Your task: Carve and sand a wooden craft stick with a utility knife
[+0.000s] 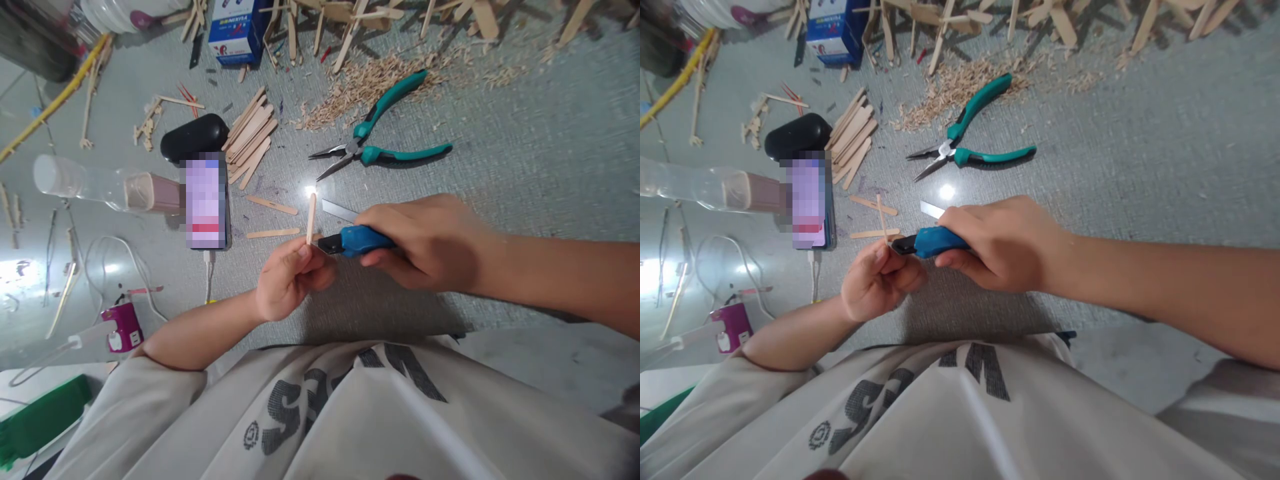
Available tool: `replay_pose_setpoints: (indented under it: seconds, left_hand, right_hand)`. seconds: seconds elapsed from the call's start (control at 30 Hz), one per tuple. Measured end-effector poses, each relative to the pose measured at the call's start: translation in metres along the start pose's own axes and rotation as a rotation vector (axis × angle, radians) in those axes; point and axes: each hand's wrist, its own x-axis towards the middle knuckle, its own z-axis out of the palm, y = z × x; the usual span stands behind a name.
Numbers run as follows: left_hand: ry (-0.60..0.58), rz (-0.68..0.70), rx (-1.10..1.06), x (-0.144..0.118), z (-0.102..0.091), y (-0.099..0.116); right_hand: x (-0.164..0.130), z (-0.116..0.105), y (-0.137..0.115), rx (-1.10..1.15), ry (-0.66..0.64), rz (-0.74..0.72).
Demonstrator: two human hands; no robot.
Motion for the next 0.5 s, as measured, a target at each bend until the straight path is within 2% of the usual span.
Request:
replay_pose_setpoints:
  seconds: [0.37,0.5]
  left_hand:
    - [-0.029,0.046,-0.002,0.0005,-0.0012,0.0001]
    - [0.025,0.064,0.073,-0.0004,-0.0033,-0.0026]
  right_hand:
    - [-0.0013,0.0018,0.0041,0.023,0.014,-0.018]
    - [-0.0004,0.0056,0.0062,0.007,0.043,-0.062]
